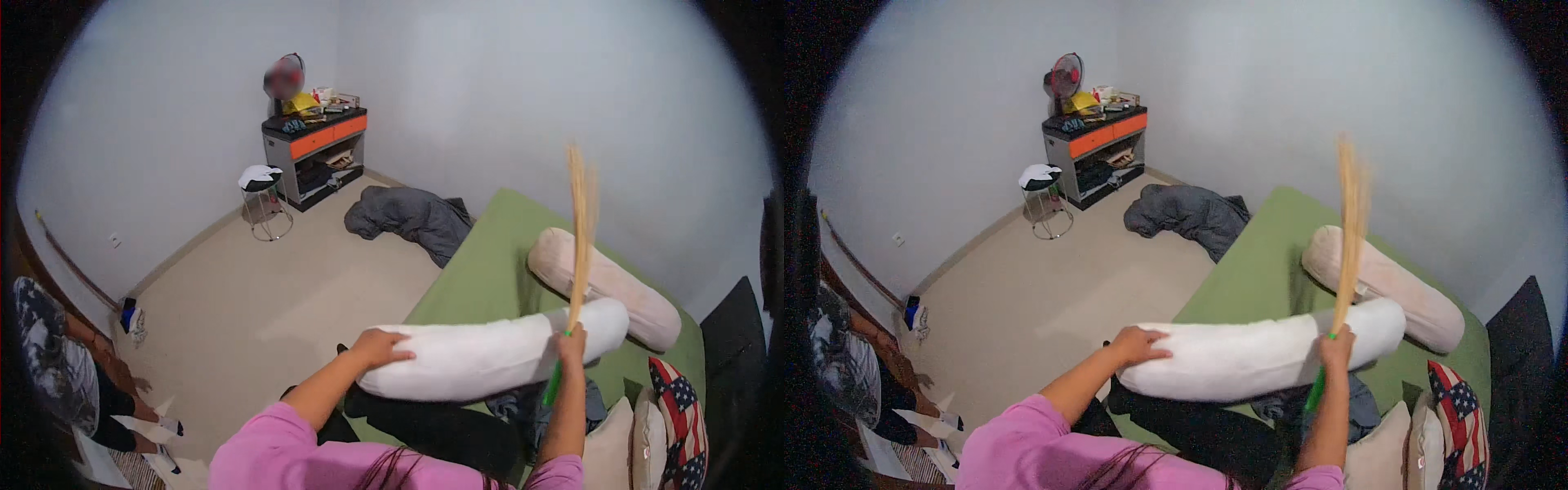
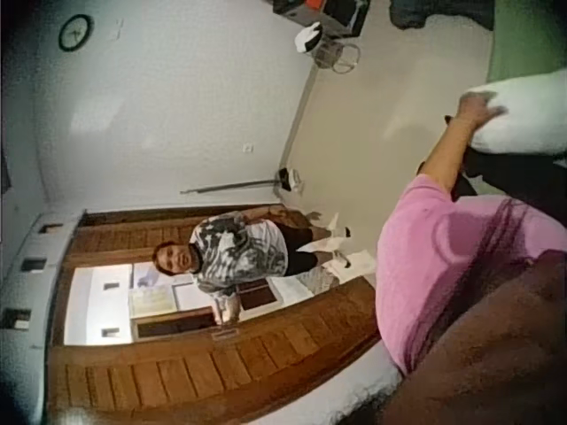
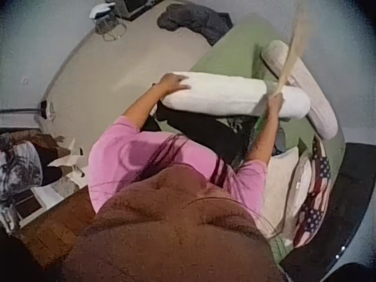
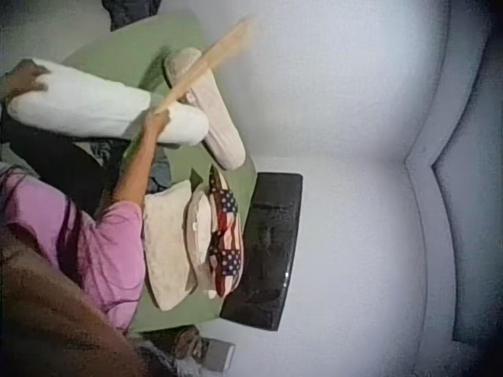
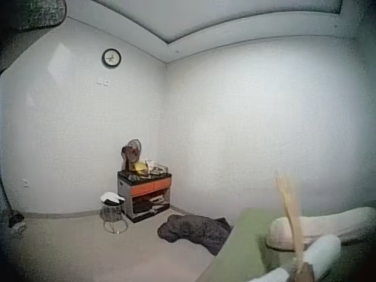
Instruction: The person sits on a bed and uses a broom to repeatedly hit several pillows, including a US flag pillow and two cylindrical body pillows, to remove dust. The person then picks up a grey pillowcase and folds it.
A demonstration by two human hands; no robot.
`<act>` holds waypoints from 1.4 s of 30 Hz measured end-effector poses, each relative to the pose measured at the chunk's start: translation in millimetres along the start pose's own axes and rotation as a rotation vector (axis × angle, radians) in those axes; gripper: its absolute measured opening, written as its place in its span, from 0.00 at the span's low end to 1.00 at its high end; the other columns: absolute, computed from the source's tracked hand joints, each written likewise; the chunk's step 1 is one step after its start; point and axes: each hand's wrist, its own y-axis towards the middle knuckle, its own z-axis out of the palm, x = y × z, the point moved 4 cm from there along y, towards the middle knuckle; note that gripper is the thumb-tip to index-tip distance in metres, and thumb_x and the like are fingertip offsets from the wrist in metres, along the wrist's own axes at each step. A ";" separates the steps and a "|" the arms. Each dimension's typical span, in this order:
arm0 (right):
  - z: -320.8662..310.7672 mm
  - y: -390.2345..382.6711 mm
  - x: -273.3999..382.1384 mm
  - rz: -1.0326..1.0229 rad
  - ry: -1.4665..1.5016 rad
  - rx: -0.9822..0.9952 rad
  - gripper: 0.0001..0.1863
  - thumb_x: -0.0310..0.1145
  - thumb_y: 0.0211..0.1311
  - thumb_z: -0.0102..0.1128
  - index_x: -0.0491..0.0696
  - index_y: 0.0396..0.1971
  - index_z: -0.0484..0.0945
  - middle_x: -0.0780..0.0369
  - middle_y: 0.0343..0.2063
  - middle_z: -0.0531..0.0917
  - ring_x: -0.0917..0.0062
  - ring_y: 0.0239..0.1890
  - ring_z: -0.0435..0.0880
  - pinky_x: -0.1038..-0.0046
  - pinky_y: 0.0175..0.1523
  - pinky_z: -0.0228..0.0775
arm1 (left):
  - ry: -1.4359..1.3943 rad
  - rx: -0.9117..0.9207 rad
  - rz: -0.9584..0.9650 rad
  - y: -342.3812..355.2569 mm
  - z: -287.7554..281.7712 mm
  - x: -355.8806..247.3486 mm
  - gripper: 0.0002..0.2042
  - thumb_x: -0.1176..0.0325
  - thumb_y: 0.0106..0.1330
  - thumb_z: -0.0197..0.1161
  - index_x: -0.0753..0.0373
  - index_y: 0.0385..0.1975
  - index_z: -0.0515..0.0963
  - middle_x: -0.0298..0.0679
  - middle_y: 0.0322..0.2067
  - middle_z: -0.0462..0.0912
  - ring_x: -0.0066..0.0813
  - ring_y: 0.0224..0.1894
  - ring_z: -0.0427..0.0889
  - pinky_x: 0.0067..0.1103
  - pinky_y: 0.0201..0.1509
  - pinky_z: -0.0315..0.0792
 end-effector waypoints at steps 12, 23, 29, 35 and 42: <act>21.7 7.5 -57.5 0.262 -0.143 -0.205 0.39 0.44 0.32 0.64 0.35 0.42 0.59 0.39 0.47 0.53 0.47 0.44 0.65 0.61 0.50 0.60 | 0.076 -0.074 -0.095 -2.5 20.8 15.3 0.33 0.43 0.42 0.59 0.59 0.46 0.65 0.44 0.50 0.63 0.41 0.55 0.58 0.38 0.57 0.49; -4.4 -6.1 -133.2 0.570 0.038 -0.197 0.53 0.53 0.31 0.65 0.35 0.52 0.48 0.41 0.46 0.64 0.54 0.48 0.65 0.65 0.52 0.57 | -0.039 0.121 -0.165 12.2 12.7 18.2 0.34 0.41 0.40 0.59 0.63 0.42 0.67 0.47 0.42 0.69 0.41 0.48 0.65 0.33 0.52 0.56; 16.9 5.2 -171.1 0.500 0.471 -0.222 0.40 0.43 0.28 0.67 0.31 0.41 0.63 0.49 0.39 0.72 0.64 0.40 0.71 0.70 0.47 0.61 | -0.097 0.085 -0.073 10.2 17.7 19.6 0.31 0.41 0.39 0.59 0.65 0.32 0.72 0.49 0.31 0.74 0.44 0.37 0.72 0.30 0.44 0.63; 24.1 16.1 -165.1 0.571 0.972 -0.311 0.16 0.30 0.30 0.52 0.34 0.22 0.69 0.55 0.26 0.73 0.67 0.29 0.72 0.70 0.41 0.65 | -0.289 -0.166 0.106 -0.3 12.5 9.6 0.22 0.46 0.43 0.60 0.63 0.16 0.72 0.45 0.18 0.73 0.44 0.26 0.72 0.31 0.32 0.64; -18.8 51.4 -79.4 0.274 1.362 -0.286 0.13 0.31 0.36 0.50 0.41 0.26 0.68 0.60 0.24 0.71 0.70 0.30 0.72 0.69 0.38 0.66 | -0.259 -0.672 0.434 9.1 -85.6 -28.3 0.20 0.60 0.41 0.66 0.60 0.05 0.60 0.38 0.10 0.63 0.35 0.16 0.63 0.27 0.23 0.55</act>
